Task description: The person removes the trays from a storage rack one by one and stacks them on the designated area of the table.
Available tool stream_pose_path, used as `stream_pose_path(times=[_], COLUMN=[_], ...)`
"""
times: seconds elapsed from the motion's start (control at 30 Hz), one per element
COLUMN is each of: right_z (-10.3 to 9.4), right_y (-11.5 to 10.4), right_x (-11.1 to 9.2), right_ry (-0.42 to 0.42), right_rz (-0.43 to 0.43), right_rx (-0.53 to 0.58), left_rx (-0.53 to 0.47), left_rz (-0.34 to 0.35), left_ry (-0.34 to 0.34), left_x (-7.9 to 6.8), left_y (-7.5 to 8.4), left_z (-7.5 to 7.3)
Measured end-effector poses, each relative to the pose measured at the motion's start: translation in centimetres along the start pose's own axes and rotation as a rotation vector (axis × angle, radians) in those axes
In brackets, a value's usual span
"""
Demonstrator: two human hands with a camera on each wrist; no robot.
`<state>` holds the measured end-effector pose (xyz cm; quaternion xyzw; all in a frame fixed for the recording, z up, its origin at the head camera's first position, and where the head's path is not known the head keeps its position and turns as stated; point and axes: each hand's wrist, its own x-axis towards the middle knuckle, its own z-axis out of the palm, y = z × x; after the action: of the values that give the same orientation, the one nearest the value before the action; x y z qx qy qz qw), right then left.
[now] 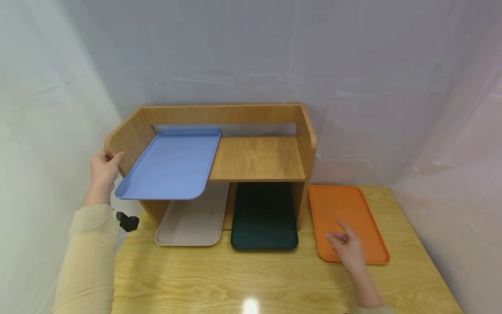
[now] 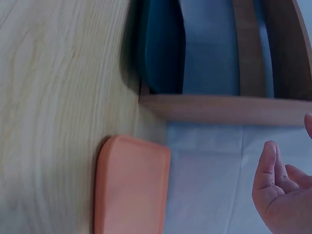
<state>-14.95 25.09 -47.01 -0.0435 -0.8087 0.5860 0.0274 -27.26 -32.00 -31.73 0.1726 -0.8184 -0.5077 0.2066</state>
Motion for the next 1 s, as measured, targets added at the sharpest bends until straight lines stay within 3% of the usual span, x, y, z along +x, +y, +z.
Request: stream_pose_path(times=[0.53,1.0], right_z=[6.1,10.0], right_y=[-4.0,-7.6], right_x=[1.4,2.4], right_ry=[-0.082,-0.199], right_rz=[-0.148,-0.209], right_rx=[0.029,0.058], left_rx=[-0.013,-0.004], left_rz=[-0.002,0.008], left_ry=[0.005,0.014], left_x=[-0.1,-0.1], left_y=[0.2,0.0], left_z=[0.2,0.2])
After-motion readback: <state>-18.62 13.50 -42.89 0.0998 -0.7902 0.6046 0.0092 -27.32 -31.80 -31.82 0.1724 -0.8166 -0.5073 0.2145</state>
